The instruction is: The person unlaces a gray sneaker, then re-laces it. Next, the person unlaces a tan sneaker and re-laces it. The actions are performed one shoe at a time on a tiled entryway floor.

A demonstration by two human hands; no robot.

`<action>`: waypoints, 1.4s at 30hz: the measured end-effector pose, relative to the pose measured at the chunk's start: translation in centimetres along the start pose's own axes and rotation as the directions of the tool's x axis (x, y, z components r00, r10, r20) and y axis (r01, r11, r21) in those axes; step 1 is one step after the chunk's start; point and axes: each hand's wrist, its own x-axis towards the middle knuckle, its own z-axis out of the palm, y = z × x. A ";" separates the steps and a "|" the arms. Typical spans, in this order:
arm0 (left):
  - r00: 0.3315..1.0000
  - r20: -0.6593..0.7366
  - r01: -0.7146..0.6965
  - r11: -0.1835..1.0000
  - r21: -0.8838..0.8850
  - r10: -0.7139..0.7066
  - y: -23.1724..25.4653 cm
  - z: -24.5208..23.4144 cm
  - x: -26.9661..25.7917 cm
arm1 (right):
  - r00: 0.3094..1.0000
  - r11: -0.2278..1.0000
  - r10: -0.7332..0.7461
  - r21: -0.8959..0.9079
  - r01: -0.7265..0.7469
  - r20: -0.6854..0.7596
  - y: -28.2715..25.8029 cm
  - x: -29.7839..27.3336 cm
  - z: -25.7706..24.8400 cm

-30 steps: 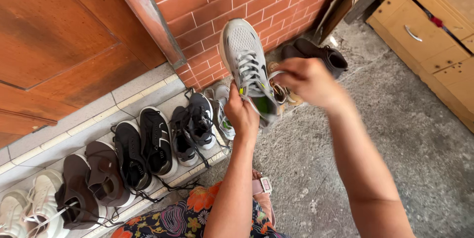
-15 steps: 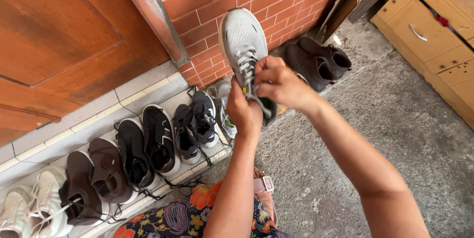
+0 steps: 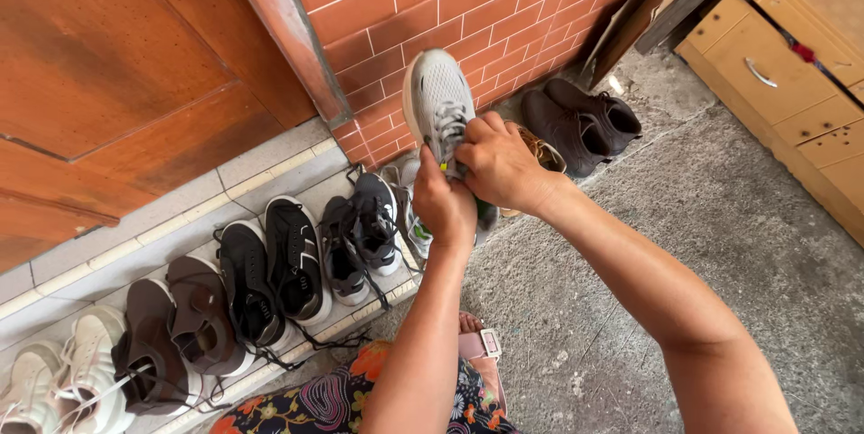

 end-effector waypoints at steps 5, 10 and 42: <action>0.999 -0.036 0.029 0.996 -0.082 -0.032 0.9 -0.2 0.1 | 0.986 0.997 -0.058 -0.062 0.049 -0.155 0.1 0.1 -0.3; 0.996 -0.050 0.071 0.992 -0.107 -0.077 3.3 -0.8 0.6 | 0.961 1.000 0.009 -0.013 -0.014 -0.277 0.8 -0.2 -0.4; 0.984 0.159 0.051 0.980 0.193 -0.083 3.2 -0.1 0.7 | 0.913 0.698 0.324 0.589 -0.407 0.248 -0.4 1.8 -4.6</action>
